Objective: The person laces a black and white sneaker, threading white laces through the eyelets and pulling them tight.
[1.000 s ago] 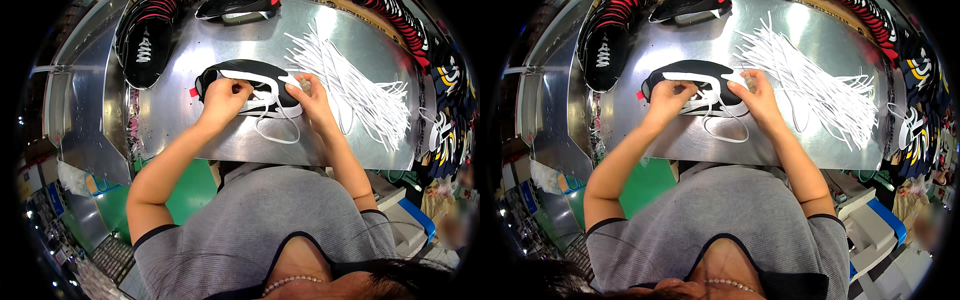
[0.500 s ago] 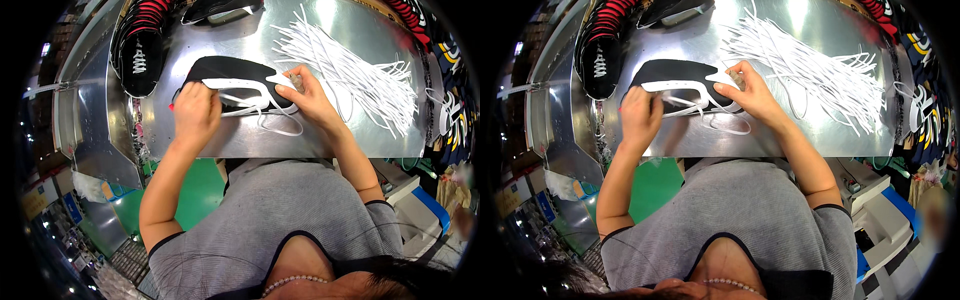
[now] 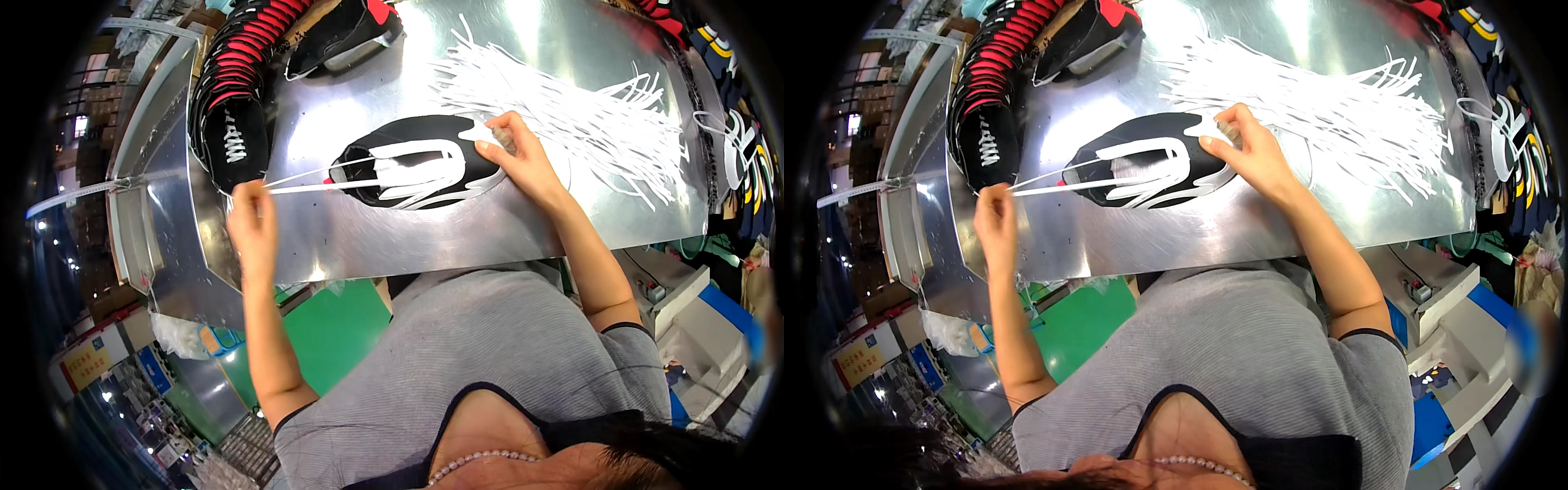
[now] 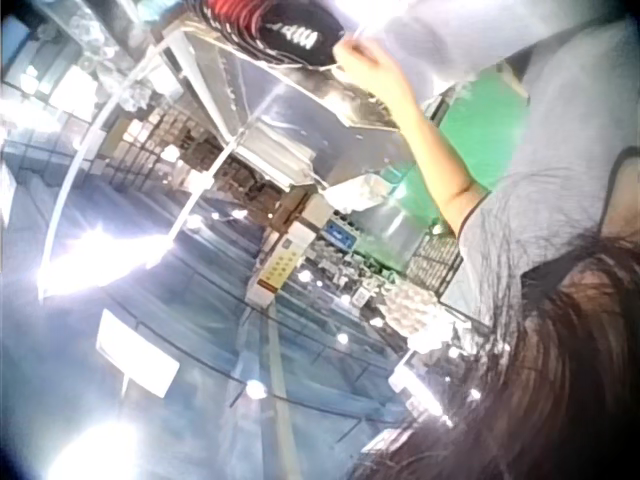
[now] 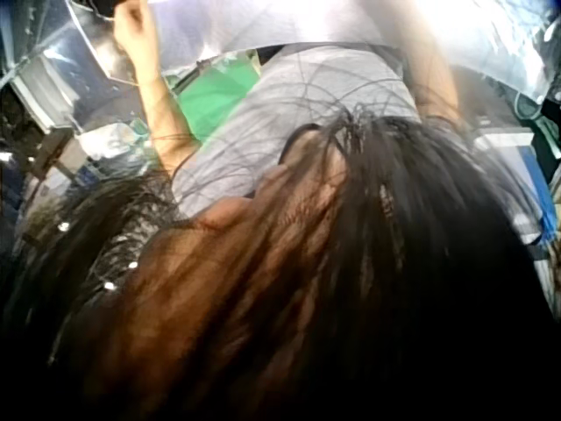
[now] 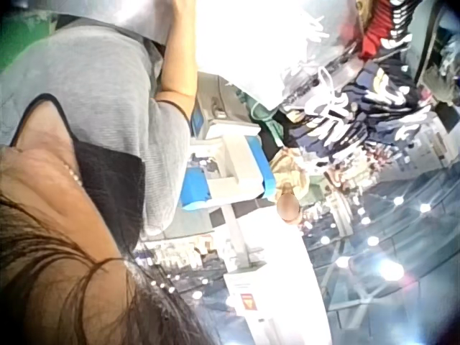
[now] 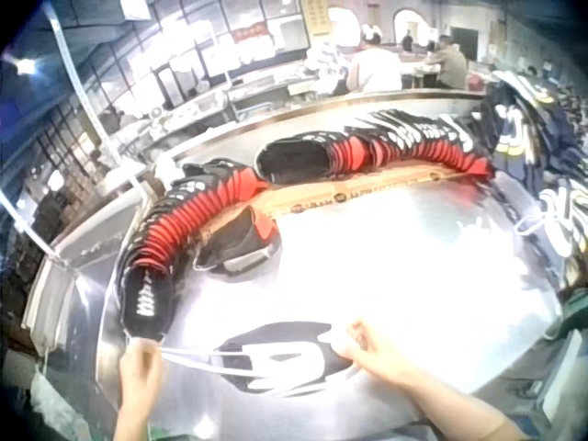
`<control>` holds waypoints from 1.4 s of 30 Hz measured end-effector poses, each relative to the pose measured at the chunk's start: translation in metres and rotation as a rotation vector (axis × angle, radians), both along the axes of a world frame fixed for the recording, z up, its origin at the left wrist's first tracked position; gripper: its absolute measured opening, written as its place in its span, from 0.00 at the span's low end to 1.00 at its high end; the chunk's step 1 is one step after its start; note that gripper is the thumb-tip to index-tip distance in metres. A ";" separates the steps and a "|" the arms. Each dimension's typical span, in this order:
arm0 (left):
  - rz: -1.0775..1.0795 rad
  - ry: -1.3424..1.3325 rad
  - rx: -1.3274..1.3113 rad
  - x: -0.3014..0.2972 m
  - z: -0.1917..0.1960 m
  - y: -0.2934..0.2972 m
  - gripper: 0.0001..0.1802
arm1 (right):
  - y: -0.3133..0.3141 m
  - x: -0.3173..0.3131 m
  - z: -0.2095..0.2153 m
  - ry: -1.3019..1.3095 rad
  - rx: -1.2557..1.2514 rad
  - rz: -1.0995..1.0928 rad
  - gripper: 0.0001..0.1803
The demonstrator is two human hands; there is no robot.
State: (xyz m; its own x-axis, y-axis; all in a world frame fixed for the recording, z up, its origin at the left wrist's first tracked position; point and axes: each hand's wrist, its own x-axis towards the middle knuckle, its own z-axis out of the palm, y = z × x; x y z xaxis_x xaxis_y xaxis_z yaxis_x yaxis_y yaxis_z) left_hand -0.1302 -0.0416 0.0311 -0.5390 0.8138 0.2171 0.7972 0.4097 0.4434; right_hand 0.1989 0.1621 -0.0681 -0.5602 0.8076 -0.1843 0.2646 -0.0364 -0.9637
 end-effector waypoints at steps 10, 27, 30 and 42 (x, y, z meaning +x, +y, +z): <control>-0.358 -0.990 0.049 0.077 -0.023 0.068 0.05 | -0.011 -0.034 0.019 -0.439 0.710 -0.054 0.25; -0.157 -1.905 0.543 0.031 -0.030 0.061 0.05 | -0.031 -0.061 0.024 -0.166 0.417 -0.001 0.08; 0.176 -2.080 1.065 -0.032 -0.019 0.031 0.08 | -0.033 -0.059 0.012 -0.223 0.571 -0.051 0.07; -0.811 -0.648 0.034 0.094 0.035 0.047 0.03 | 0.010 -0.025 0.021 0.430 -0.443 -0.037 0.11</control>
